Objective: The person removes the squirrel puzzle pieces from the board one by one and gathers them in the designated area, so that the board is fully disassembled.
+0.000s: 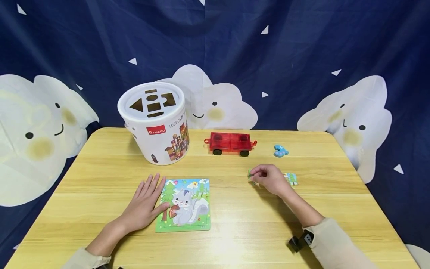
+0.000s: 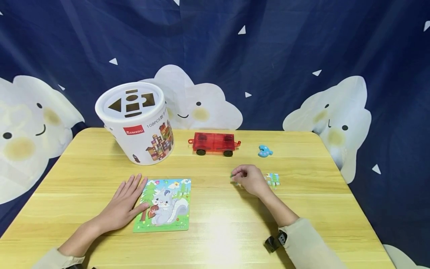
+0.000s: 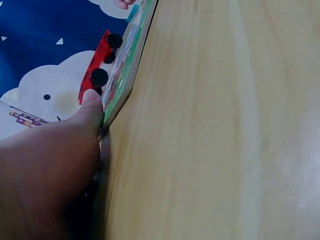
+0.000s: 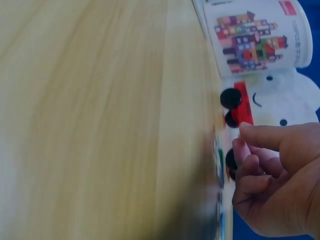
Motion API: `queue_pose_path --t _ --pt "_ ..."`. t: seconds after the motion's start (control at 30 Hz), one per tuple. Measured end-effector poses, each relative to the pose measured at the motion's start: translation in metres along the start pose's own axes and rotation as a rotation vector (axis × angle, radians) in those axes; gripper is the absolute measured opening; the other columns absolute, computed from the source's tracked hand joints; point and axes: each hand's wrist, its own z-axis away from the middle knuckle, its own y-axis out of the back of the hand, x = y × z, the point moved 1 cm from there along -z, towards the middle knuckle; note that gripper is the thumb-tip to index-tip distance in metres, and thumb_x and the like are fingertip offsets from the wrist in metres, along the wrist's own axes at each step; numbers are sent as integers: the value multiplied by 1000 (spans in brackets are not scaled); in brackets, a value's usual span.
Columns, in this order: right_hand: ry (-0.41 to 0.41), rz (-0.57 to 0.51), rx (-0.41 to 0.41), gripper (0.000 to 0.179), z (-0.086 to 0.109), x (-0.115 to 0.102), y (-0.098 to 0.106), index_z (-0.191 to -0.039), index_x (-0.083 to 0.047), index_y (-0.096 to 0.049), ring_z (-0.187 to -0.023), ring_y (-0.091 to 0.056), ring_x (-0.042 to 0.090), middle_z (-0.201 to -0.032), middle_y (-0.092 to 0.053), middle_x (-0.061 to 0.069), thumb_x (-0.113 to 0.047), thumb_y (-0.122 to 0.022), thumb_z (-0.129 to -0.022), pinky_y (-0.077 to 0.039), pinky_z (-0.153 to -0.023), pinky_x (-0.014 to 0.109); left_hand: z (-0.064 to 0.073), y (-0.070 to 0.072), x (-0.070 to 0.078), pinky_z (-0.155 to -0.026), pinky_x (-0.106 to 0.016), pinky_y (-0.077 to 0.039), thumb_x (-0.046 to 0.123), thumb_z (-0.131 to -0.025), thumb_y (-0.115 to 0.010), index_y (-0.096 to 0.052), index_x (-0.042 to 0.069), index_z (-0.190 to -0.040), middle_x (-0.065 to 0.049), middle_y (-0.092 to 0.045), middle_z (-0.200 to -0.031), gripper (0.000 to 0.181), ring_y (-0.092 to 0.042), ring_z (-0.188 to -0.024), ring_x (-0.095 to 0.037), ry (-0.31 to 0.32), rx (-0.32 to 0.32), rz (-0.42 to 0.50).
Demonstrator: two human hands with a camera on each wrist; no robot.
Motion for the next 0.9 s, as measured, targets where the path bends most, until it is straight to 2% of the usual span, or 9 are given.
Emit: queue_pose_path --t 0.23,0.37,0.57,0.77,0.9 --pt "34 -31 -51 7 -4 -17 -19 -100 -2 -74 -69 -57 20 -84 -69 7 -4 -72 -94 -45 -55 22 -1 8 -3 -124 -53 4 37 -104 -58 -23 -3 -160 -30 -13 -165 77 -7 -152 -50 36 -41 120" --pt "34 -34 -82 6 -7 -30 -32 -99 -4 -74 -69 -55 17 -83 -68 4 -6 -73 -93 -42 -55 22 -3 12 0 -124 -55 2 38 -103 -59 -23 -1 -160 -28 -12 -166 78 -7 -152 -49 56 -52 148" --pt "62 -57 -142 8 -11 -48 -54 -99 -5 -75 -68 -54 15 -82 -67 1 -6 -75 -92 -41 -56 21 -12 12 20 -124 -56 -2 42 -102 -60 -26 0 -160 -25 -13 -167 80 -7 -154 -45 21 -69 139" --pt "154 -58 -199 9 -14 -63 -78 -101 -3 -76 -68 -59 16 -85 -70 0 -4 -74 -92 -45 -57 21 -22 1 42 -124 -57 -4 49 -101 -58 -24 -1 -160 -20 -14 -168 84 -8 -155 -39 -22 -132 93" --pt "185 -57 -228 12 -16 -69 -92 -103 -3 -77 -70 -59 13 -87 -71 -1 -4 -74 -92 -47 -60 21 -25 -6 50 -123 -60 -7 48 -101 -59 -25 -2 -159 -20 -17 -167 84 -11 -155 -38 -47 -131 61"
